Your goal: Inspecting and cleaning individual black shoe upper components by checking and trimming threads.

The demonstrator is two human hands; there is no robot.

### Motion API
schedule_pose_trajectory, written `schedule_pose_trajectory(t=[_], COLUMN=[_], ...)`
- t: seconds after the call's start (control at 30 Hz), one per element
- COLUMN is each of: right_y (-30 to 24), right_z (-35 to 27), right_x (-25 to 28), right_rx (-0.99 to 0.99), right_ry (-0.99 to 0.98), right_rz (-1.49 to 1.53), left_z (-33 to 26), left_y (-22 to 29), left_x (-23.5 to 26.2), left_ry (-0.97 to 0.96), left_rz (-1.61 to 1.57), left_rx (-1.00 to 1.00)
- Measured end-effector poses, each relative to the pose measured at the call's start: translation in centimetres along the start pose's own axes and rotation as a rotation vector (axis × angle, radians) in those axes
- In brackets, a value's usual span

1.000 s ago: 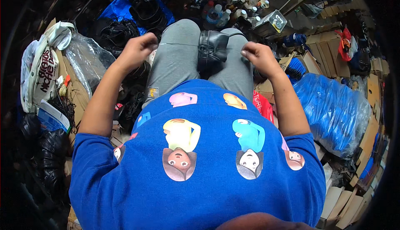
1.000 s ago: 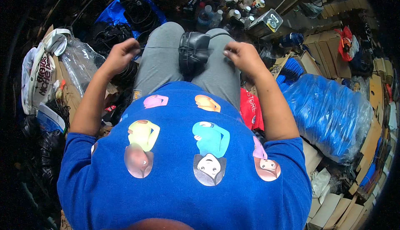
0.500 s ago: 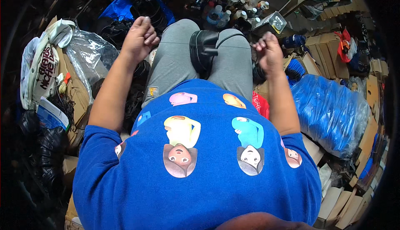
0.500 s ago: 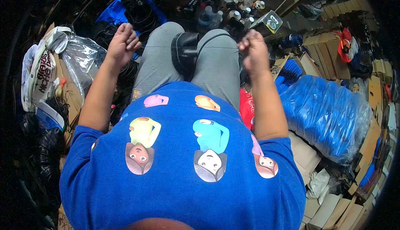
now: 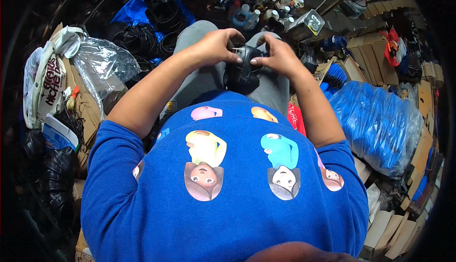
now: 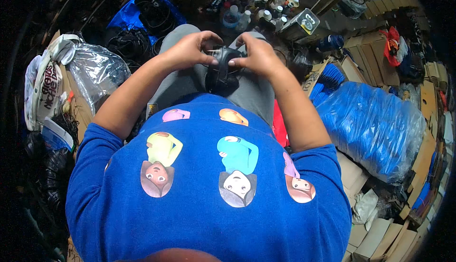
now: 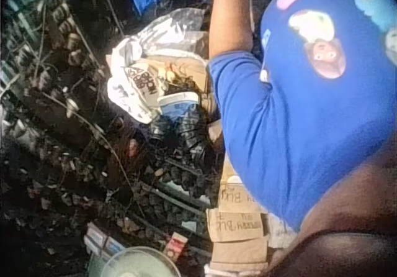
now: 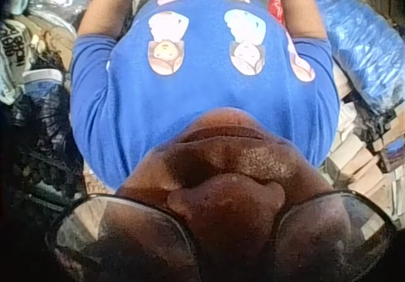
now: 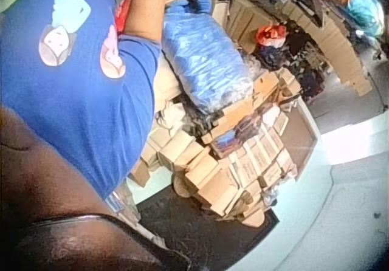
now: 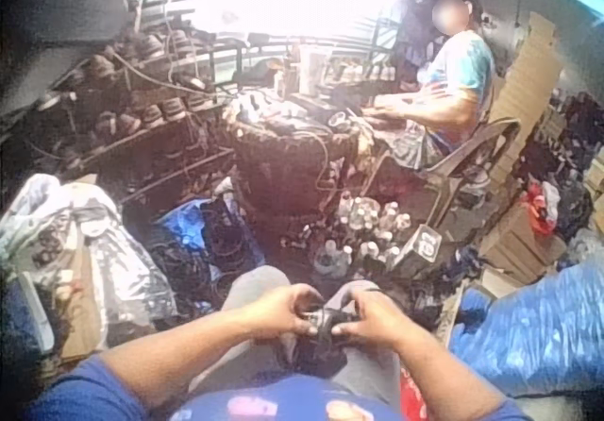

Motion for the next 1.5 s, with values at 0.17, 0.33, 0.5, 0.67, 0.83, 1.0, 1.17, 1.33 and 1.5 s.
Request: schedule_pose_trajectory(t=[0.17, 0.33, 0.5, 0.67, 0.83, 1.0, 1.17, 1.33, 1.5], right_y=[1.8, 1.0, 0.0, -0.1, -0.4, -1.1, -2.0, 0.6, -1.0], right_z=[-1.6, -5.5, -6.8, -5.6, -5.2, -4.8, -4.1, -3.6, -3.1], right_x=[-0.9, 0.9, -0.7, -0.5, -0.5, 0.2, 0.4, -1.1, -1.8], right_rx=[0.031, -0.006, 0.203, 0.109, 0.127, 0.144, 0.209, 0.052, 0.159], right_ry=[0.178, 0.18, 0.223, 0.179, 0.142, 0.109, 0.114, -0.001, 0.136], right_rz=[0.292, 0.343, -0.037, 0.072, 0.058, -0.088, -0.135, 0.349, 0.281], left_z=[1.9, 3.3, 3.2, 3.1, 2.6, 2.8, 2.8, 2.6, 2.4], left_y=[0.3, -0.9, -0.8, -0.9, -0.2, -0.9, -1.4, -0.7, -1.0], left_x=[0.3, -0.4, -0.1, -0.1, -0.1, -0.1, 0.0, -0.4, -0.6], left_ry=[-0.06, -0.091, -0.162, -0.168, -0.148, -0.139, -0.134, -0.095, -0.047], left_rz=[0.299, 0.44, 0.184, 0.146, 0.188, 0.183, 0.168, 0.181, 0.181], left_rx=[-0.099, -0.235, -0.052, -0.076, -0.066, -0.073, -0.087, -0.101, -0.105])
Point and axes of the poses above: each hand's wrist, its own z-axis towards the middle knuckle, its own x-axis out of the back of the hand, y = z × x, the point moved 3 cm from there along z, towards the middle knuckle, and after that the axes turned 6 degrees about -z, right-handed, at the moved point
